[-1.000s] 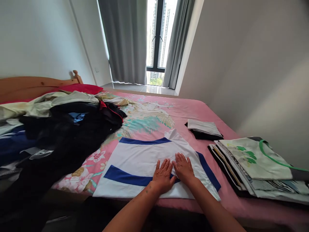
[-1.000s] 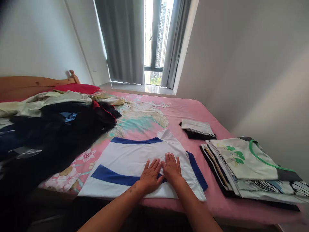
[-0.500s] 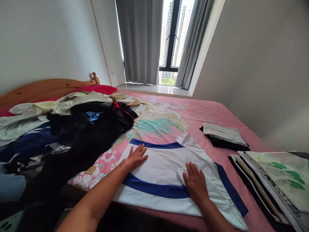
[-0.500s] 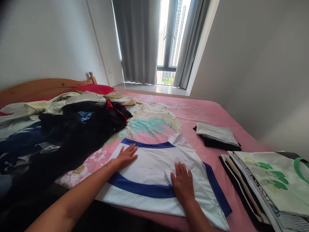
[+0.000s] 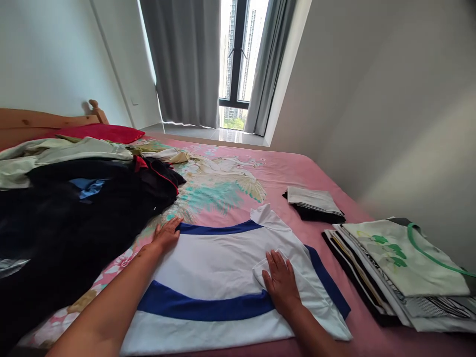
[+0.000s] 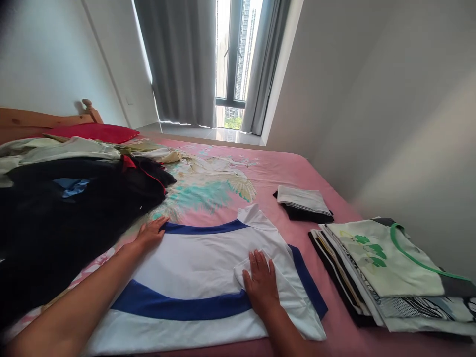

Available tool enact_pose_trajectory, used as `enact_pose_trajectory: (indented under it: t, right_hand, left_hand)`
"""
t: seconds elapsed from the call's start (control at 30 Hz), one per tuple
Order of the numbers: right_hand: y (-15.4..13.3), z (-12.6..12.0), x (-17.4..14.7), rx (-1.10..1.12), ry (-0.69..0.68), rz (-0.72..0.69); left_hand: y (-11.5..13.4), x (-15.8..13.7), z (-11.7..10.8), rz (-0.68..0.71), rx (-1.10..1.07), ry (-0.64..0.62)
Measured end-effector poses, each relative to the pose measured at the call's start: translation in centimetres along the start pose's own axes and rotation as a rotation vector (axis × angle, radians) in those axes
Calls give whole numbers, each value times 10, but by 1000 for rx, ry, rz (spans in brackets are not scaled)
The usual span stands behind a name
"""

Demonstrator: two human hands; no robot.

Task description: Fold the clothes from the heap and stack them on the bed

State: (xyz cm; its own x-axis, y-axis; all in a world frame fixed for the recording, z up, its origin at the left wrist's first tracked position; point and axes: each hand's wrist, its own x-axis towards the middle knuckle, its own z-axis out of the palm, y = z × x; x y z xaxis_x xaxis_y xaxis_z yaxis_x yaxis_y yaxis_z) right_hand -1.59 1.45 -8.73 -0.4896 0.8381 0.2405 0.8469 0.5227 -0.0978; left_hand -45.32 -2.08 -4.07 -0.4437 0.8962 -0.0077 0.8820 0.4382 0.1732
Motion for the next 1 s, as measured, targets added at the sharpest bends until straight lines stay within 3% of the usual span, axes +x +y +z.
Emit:
enact_pose_trajectory:
  t: [0.13,0.3,0.47,0.63,0.7,0.9,1.0]
  right_hand:
    - [1,0,1,-3,40,-27]
    - [-8,-22,25,83,85,-42]
    - [-11,-34,97,318,107,-144]
    - [10,-26,182,289,136,-101]
    - [18,-25,211,209,93,-95]
    - [32,-21,270,-86,-293,-118]
    - [37,-14,278,-91,-309,-213]
  left_hand:
    - [-10,7,17,57,-34,141]
    - [-17,7,30,94,-36,219]
    - [-20,7,32,104,-43,224]
    - [-21,7,35,121,-51,239]
    - [-21,6,36,117,-45,243]
    - [-21,5,38,123,-15,241]
    - [-21,6,40,113,-23,245]
